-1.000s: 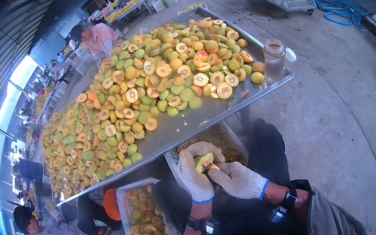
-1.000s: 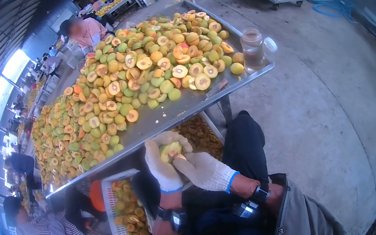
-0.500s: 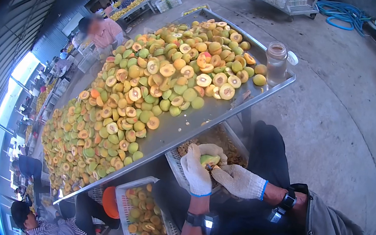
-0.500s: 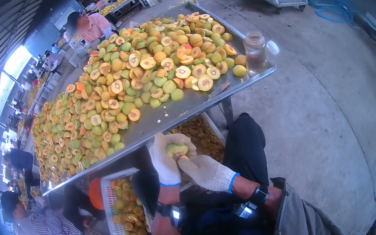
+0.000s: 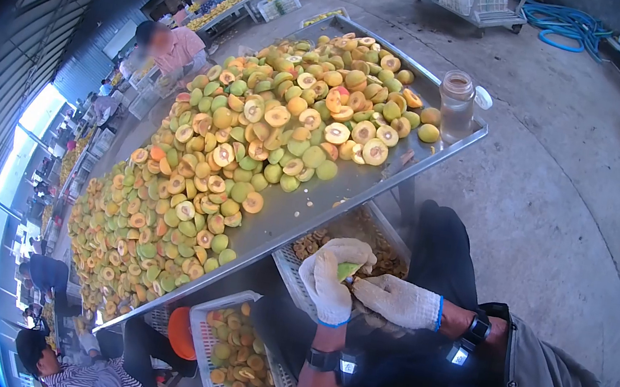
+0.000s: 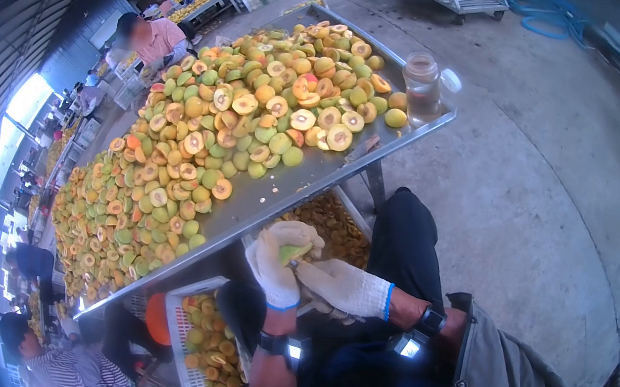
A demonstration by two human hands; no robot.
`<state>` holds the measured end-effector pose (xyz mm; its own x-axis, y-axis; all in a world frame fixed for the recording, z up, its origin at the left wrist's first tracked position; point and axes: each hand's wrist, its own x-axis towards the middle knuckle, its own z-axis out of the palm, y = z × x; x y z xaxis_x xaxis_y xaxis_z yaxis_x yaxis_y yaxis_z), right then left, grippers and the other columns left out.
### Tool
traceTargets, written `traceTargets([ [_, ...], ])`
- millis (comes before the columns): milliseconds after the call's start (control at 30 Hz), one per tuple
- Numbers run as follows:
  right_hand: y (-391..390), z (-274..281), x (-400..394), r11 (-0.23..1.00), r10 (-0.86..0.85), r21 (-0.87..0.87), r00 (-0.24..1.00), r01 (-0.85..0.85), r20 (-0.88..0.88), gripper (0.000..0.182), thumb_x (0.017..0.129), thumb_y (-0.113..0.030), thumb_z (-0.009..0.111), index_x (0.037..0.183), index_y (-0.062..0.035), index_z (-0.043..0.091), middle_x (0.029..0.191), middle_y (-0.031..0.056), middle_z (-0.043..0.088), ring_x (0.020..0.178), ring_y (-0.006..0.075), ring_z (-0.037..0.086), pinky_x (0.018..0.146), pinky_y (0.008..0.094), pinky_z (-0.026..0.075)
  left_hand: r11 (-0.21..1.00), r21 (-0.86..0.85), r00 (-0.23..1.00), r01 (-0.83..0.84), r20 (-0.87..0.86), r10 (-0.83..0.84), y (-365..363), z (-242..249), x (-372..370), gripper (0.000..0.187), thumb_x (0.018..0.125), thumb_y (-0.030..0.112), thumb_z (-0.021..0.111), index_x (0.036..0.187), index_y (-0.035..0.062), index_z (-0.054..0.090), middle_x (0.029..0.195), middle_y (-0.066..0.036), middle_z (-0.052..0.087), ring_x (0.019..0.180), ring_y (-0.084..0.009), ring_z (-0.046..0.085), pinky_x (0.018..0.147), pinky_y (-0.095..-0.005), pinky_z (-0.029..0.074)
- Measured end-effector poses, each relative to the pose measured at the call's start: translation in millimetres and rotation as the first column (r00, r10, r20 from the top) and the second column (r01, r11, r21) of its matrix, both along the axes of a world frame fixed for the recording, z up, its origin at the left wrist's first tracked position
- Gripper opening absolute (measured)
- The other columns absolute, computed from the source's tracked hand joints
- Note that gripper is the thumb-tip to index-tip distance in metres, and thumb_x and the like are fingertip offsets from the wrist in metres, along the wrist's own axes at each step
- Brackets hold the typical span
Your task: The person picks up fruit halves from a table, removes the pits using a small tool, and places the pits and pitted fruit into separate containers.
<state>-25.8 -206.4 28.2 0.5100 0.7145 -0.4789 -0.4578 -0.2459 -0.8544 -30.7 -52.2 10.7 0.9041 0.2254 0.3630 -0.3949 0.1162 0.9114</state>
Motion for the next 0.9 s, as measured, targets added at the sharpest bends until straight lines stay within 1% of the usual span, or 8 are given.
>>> traceTargets([
  [200,1.9,-9.0,-1.8,0.998,-0.05,-0.03,0.988,0.055,0.146,0.059,0.105,-0.062,0.04,0.075,-0.013,0.055,0.061,-0.0025,0.049,0.046,0.0091,0.049,0.041,0.0251,0.042,0.999,-0.016,0.985,0.029,-0.169,-0.031,0.2,3.6,-1.6,0.065,0.11,0.045,0.038,0.082,-0.0039,0.07,0.087,-0.021,0.071,0.075,-0.0268,0.069,0.066,-0.0369,0.055],
  [267,-0.6,-6.2,-1.0,1.0,-0.02,-0.007,0.998,0.02,0.059,0.06,0.105,-0.063,0.04,0.076,-0.0125,0.056,0.061,-0.0023,0.049,0.046,0.0094,0.05,0.041,0.0252,0.041,1.0,0.001,0.977,0.012,-0.215,-0.012,0.6,5.6,-1.3,0.067,0.11,0.046,0.039,0.08,-0.0045,0.071,0.087,-0.02,0.071,0.076,-0.0266,0.069,0.067,-0.0371,0.055],
  [333,-2.3,-5.9,-0.9,1.0,0.009,0.022,1.0,-0.009,-0.027,0.061,0.105,-0.064,0.04,0.077,-0.0121,0.057,0.061,-0.0022,0.05,0.047,0.0096,0.05,0.041,0.0253,0.041,0.97,0.244,0.999,0.024,-0.033,-0.017,3.5,4.6,0.5,0.068,0.109,0.047,0.04,0.081,-0.0054,0.071,0.087,-0.02,0.071,0.074,-0.026,0.068,0.067,-0.0368,0.054],
  [433,-3.7,-10.0,0.3,0.997,0.055,0.051,0.995,-0.051,-0.083,0.06,0.105,-0.063,0.04,0.081,-0.012,0.058,0.062,-0.0023,0.05,0.047,0.0095,0.051,0.042,0.0251,0.041,0.992,0.018,0.988,0.125,-0.089,-0.122,6.2,1.5,-1.4,0.06,0.11,0.034,0.041,0.082,-0.0071,0.074,0.088,-0.019,0.074,0.078,-0.0251,0.07,0.071,-0.0341,0.055],
  [567,-6.1,-5.4,5.7,0.995,0.078,-0.074,0.984,-0.067,0.159,0.058,0.106,-0.06,0.04,0.096,-0.0097,0.066,0.066,-0.0001,0.056,0.052,0.011,0.055,0.047,0.027,0.044,0.989,-0.07,0.985,0.127,-0.111,-0.134,11.6,-12.0,-0.6,0.06,0.111,0.034,0.04,0.081,-0.0066,0.073,0.088,-0.019,0.074,0.077,-0.0255,0.07,0.072,-0.0333,0.055],
  [733,-2.5,-14.6,7.7,0.991,0.078,-0.121,0.967,-0.05,0.241,0.048,0.109,-0.052,0.045,0.109,-0.011,0.069,0.063,-0.0018,0.052,0.048,0.0099,0.051,0.048,0.0288,0.044,0.978,0.04,0.958,0.207,-0.212,-0.194,14.2,-2.2,2.7,0.061,0.112,0.033,0.039,0.08,-0.0076,0.072,0.082,-0.018,0.075,0.077,-0.0247,0.07,0.073,-0.033,0.055],
  [800,-0.7,-27.5,8.7,0.993,0.077,-0.115,0.894,-0.029,0.441,0.05,0.109,-0.052,0.044,0.117,-0.009,0.069,0.065,0.0008,0.057,0.05,0.0118,0.055,0.05,0.0307,0.046,0.983,0.069,0.948,0.169,-0.284,-0.143,12.1,-2.0,3.4,0.062,0.112,0.034,0.039,0.081,-0.0078,0.072,0.081,-0.017,0.075,0.075,-0.0239,0.07,0.073,-0.0332,0.055],
  [900,0.1,-29.3,9.6,0.993,0.052,-0.117,0.914,-0.005,0.401,0.052,0.109,-0.052,0.045,0.123,-0.0083,0.069,0.068,0.0034,0.061,0.054,0.0126,0.059,0.051,0.0318,0.048,0.992,0.093,0.92,0.089,-0.388,-0.046,9.9,-6.7,4.4,0.064,0.112,0.037,0.039,0.083,-0.008,0.073,0.08,-0.017,0.075,0.071,-0.023,0.07,0.072,-0.0337,0.055],
])
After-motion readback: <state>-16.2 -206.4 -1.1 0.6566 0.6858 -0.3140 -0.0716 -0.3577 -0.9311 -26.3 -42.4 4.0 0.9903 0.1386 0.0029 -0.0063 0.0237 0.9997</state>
